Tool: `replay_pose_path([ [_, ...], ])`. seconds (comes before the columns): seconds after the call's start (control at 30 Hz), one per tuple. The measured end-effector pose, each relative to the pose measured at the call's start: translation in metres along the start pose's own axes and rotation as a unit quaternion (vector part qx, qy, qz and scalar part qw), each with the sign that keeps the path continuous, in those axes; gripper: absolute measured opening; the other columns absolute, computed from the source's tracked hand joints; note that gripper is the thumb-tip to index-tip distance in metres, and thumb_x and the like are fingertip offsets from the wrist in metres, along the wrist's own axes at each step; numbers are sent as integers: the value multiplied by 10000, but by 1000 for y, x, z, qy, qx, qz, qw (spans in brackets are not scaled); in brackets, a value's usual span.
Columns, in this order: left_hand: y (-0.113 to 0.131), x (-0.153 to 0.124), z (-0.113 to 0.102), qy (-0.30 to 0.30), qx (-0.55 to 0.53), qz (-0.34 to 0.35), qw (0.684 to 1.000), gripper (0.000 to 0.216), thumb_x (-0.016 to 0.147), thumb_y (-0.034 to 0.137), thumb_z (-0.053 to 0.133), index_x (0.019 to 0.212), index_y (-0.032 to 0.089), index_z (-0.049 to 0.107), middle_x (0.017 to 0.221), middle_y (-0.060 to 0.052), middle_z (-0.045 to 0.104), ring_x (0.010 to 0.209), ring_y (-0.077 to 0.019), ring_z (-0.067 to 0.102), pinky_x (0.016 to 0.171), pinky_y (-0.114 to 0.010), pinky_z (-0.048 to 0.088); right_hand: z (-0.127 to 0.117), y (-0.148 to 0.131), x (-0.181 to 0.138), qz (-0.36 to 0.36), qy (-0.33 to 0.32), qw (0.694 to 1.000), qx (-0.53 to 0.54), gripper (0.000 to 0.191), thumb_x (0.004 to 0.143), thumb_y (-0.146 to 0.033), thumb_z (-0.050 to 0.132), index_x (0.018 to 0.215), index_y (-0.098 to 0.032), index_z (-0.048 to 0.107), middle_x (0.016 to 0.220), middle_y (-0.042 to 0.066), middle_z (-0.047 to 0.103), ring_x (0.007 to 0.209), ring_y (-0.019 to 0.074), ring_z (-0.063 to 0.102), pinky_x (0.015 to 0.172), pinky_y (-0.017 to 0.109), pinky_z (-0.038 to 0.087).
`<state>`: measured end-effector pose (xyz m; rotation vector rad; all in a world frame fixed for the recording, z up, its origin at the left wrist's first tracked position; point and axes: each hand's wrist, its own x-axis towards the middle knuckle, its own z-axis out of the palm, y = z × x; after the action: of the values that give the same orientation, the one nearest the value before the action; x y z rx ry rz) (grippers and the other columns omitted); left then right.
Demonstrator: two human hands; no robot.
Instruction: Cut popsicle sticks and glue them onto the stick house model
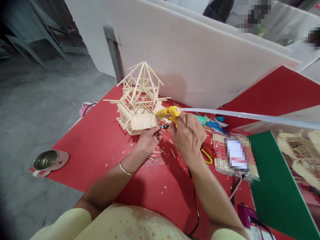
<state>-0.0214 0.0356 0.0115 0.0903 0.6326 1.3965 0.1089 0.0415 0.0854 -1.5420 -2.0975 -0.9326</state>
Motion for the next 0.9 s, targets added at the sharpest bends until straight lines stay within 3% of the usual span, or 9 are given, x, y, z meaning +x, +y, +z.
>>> replay_pose_path([
  [0.9, 1, 1, 3, 0, 3, 7, 1000, 204, 612, 145, 842, 721, 122, 670, 650, 4, 627, 602, -85, 571, 564, -220, 436, -1, 3, -1, 17, -5, 1000, 20, 287, 919, -345, 506, 1104, -157, 618, 873, 71, 615, 701, 166, 465, 620, 309, 258],
])
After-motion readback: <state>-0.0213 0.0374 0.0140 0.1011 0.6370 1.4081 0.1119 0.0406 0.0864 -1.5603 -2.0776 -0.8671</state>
